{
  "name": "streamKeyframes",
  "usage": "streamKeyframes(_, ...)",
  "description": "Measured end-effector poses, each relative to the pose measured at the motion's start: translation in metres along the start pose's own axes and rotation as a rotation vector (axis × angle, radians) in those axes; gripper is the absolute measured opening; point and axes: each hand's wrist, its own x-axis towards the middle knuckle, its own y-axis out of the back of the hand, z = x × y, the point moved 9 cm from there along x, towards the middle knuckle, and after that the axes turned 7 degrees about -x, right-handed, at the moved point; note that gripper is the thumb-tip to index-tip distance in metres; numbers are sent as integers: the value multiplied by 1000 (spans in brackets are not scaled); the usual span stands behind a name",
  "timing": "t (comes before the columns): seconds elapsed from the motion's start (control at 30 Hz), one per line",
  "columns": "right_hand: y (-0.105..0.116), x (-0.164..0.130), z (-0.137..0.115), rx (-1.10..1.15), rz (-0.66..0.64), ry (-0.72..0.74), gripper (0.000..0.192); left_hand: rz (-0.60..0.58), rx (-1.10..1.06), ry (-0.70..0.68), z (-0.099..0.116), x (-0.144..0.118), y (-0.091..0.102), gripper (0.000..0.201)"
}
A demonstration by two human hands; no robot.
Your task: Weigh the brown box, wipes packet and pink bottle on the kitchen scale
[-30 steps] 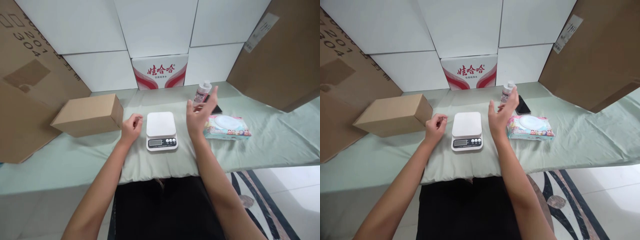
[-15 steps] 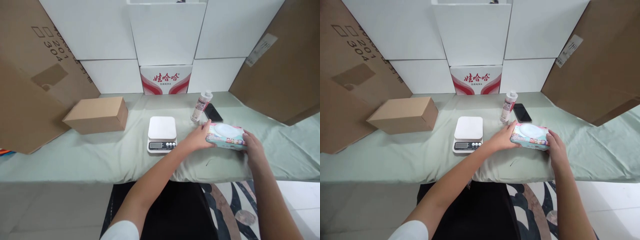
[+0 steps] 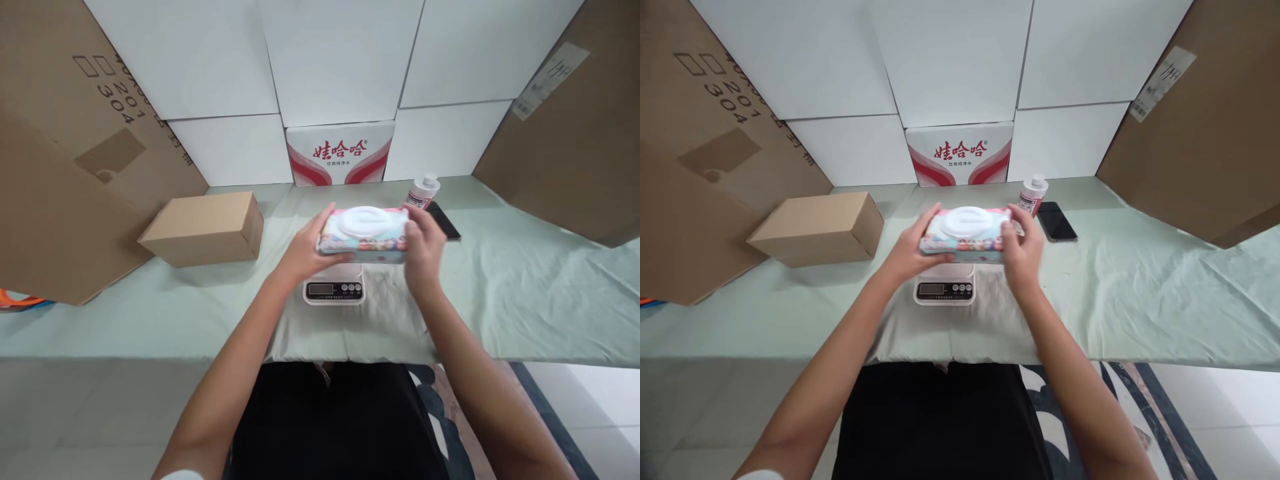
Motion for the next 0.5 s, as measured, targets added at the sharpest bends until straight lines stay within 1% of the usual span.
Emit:
streamKeyframes(0.07, -36, -4, -5, 20, -39, 1, 48, 80, 38, 27, -24, -9, 27, 115)
streamKeyframes(0.1, -50, -7, -4, 35, -68, -11, 50, 111, 49, 42, -35, -14, 36, 115)
streamKeyframes(0.17, -68, -16, 2, 60, -132, -39, 56, 142, 56, 70, -53, -23, 43, 114)
streamKeyframes(0.2, -72, -19, 5, 65, -151, -47, 59, 142, 60, 80, -59, -26, 42, 113)
streamKeyframes(0.27, -72, -23, 12, 50, -150, -47, 60, 128, 77, 89, -65, -28, 37, 112)
streamKeyframes(0.4, -66, -23, 24, 1, -123, -59, 59, 113, 81, 71, -64, -24, 27, 112)
streamKeyframes(0.5, -66, -22, 30, -22, -141, -51, 60, 114, 53, 70, -70, -23, 27, 115)
